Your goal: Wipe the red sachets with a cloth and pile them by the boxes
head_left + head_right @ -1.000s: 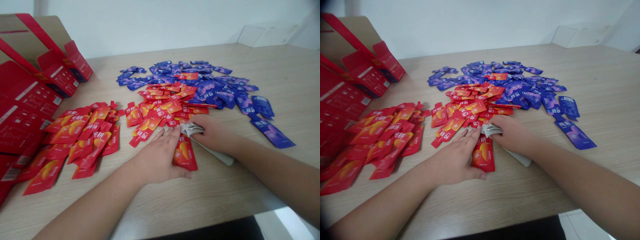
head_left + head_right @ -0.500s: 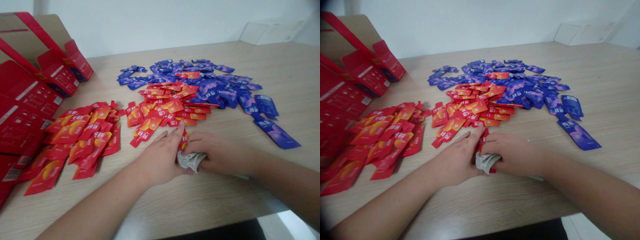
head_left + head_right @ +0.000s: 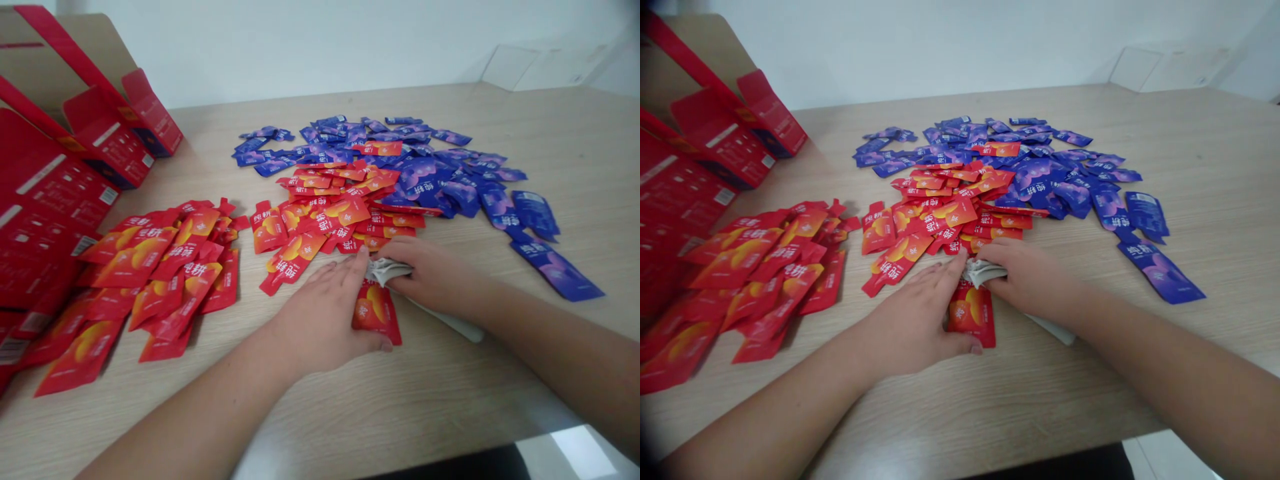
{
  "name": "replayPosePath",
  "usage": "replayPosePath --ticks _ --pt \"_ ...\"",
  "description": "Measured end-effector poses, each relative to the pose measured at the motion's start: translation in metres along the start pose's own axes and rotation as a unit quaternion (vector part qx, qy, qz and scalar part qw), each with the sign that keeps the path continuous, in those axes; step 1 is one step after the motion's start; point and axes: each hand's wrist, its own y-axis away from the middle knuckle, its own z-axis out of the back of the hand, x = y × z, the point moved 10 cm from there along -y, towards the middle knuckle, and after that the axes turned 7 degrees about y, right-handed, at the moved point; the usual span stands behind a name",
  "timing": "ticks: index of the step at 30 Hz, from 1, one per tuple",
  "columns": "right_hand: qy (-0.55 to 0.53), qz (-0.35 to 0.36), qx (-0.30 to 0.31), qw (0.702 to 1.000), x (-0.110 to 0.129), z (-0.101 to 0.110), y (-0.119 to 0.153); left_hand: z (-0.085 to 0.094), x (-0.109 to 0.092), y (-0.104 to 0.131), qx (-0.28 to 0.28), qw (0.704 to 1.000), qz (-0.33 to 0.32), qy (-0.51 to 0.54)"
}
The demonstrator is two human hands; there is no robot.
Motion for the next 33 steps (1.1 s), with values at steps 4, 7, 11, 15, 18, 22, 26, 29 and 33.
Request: replayPosePath --ticks 4,7,11,15,18,22,26,29,33 --pt "-0.014 -0.007 -0.021 1.000 -0.005 0.004 -0.001 0.006 0.001 0.004 -0.030 1.000 0.005 -0.002" --pt "-0.011 -0.007 -0.023 1.000 -0.004 0.004 -0.001 0.011 -0.002 0.006 -0.043 0.999 0.004 -0.019" --pt "-0.020 -0.014 -0.029 0.999 -0.005 0.004 -0.001 0.012 -0.003 0.008 -0.034 0.998 0.002 -0.053" --pt "-0.044 -0.018 -0.065 0.997 -0.008 0.015 0.002 0.012 -0.002 0.009 -0.019 0.997 0.015 -0.069" --pt "-0.108 0.041 -0.064 0.991 0.007 0.023 0.007 0.012 -0.002 0.008 -0.014 0.997 0.022 -0.073" --pt "-0.199 0.163 0.076 0.963 0.050 0.004 0.019 0.012 -0.002 0.008 -0.019 0.998 0.022 -0.061" --pt "-0.154 0.126 0.106 0.974 0.058 -0.009 0.018 0.012 -0.001 0.007 -0.021 0.998 0.007 -0.059" --pt "-0.091 0.102 0.065 0.988 0.050 -0.005 0.009 0.010 0.000 0.007 -0.012 0.998 0.011 -0.067" --pt "-0.027 0.069 0.010 0.997 0.026 0.001 -0.004 0.010 0.000 0.008 -0.006 0.996 0.026 -0.084"
